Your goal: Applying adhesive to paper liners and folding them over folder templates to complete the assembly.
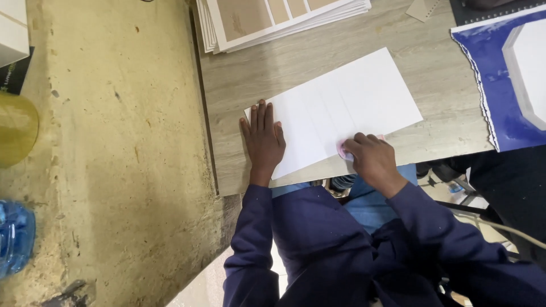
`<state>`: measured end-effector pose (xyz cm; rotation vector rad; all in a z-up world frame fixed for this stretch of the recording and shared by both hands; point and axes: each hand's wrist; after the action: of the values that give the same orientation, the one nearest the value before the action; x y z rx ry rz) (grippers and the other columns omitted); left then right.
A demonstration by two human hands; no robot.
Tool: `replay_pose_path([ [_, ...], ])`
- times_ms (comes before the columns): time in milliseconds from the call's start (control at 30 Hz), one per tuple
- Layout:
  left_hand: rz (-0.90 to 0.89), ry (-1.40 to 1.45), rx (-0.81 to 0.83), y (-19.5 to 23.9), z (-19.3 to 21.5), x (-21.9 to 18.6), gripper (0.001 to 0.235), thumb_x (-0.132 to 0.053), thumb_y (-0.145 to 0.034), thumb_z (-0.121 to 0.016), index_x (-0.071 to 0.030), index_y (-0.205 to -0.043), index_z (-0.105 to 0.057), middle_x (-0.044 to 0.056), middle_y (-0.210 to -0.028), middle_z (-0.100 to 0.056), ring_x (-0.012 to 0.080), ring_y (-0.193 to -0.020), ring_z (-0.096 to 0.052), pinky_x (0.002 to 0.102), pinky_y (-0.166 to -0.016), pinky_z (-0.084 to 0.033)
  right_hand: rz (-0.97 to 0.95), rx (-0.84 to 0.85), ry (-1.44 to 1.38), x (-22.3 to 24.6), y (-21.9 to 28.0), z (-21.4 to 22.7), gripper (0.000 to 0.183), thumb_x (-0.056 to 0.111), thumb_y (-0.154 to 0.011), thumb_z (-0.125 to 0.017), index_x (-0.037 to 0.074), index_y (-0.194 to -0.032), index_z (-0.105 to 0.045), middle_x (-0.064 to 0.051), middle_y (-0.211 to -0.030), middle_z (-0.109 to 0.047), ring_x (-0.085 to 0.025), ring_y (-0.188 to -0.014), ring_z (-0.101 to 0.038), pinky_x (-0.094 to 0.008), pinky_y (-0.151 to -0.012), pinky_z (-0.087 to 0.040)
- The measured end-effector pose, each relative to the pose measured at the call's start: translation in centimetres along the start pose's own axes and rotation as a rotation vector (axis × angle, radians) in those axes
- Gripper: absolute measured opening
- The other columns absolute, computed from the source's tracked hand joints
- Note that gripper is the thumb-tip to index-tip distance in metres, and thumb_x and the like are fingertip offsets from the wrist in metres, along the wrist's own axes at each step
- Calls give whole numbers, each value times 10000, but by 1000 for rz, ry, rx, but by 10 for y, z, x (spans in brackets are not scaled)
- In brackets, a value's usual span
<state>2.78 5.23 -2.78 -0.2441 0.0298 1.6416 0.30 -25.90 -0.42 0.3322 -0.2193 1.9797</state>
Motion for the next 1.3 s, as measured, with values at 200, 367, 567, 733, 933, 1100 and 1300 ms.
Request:
replay_pose_path([
  [200, -9, 24, -1, 2, 2, -1, 587, -399, -1173, -344, -152, -1704, -365, 97, -1815, -242, 306, -1690, -178, 629, -1331, -58, 35, -55, 48, 17, -79, 19, 150, 141, -1027, -669, 230, -1065, -782, -67, -971, -745, -324, -878, -758, -423, -711, -575],
  [367, -3, 28, -33, 5, 3, -1, 587, -405, -1167, -347, -156, -1698, -376, 96, -1807, -270, 304, -1685, -200, 627, -1333, -80, 77, -150, 85, 24, -129, 4, 177, 125, -1038, -653, 220, -1100, -788, -65, -950, -742, -302, -836, -761, -397, -666, -571],
  [567, -3, 29, -7, 2, 2, -3, 588, -406, -1171, -344, -161, -1705, -365, 94, -1811, -257, 298, -1686, -190, 617, -1334, -79, 151, 15, -41, 28, -61, 2, 188, 127, -1044, -600, 207, -1061, -770, -91, -963, -726, -359, -905, -749, -473, -738, -577],
  [733, 5, 13, 28, 3, 7, -5, 593, -405, -1172, -338, -158, -1711, -353, 97, -1816, -238, 299, -1688, -176, 618, -1332, -69, 226, 118, -54, 31, -13, -2, 231, 113, -1001, -563, 233, -1098, -736, -74, -999, -701, -377, -969, -738, -502, -781, -606],
  [933, 22, 17, -5, 2, 5, -5, 591, -411, -1172, -332, -160, -1705, -369, 97, -1809, -263, 305, -1685, -192, 609, -1335, -71, 165, 152, -65, 47, -83, 18, 214, 141, -997, -616, 234, -1136, -750, -67, -1029, -720, -365, -999, -748, -530, -796, -601],
  [1100, 16, 64, -49, 4, -5, 1, 603, -458, -1154, -365, -193, -1696, -394, 72, -1800, -298, 288, -1685, -217, 597, -1346, -102, 153, -87, 72, 49, -183, -7, 117, 202, -1094, -557, 200, -1089, -674, -52, -978, -707, -337, -895, -774, -495, -710, -598],
  [1300, -44, 175, -254, 8, -4, 2, 548, -402, -1150, -434, -158, -1638, -488, 65, -1751, -399, 306, -1649, -327, 576, -1358, -214, -47, -243, 141, -32, -221, -21, 179, 201, -1041, -502, 89, -1151, -587, -151, -817, -786, -512, -680, -751, -624, -516, -483],
])
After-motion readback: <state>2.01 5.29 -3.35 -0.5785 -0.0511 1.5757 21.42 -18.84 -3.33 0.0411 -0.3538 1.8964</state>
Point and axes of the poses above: each hand's wrist, its own y-axis away from the middle knuckle, its own z-axis out of the back of the hand, x = y × z
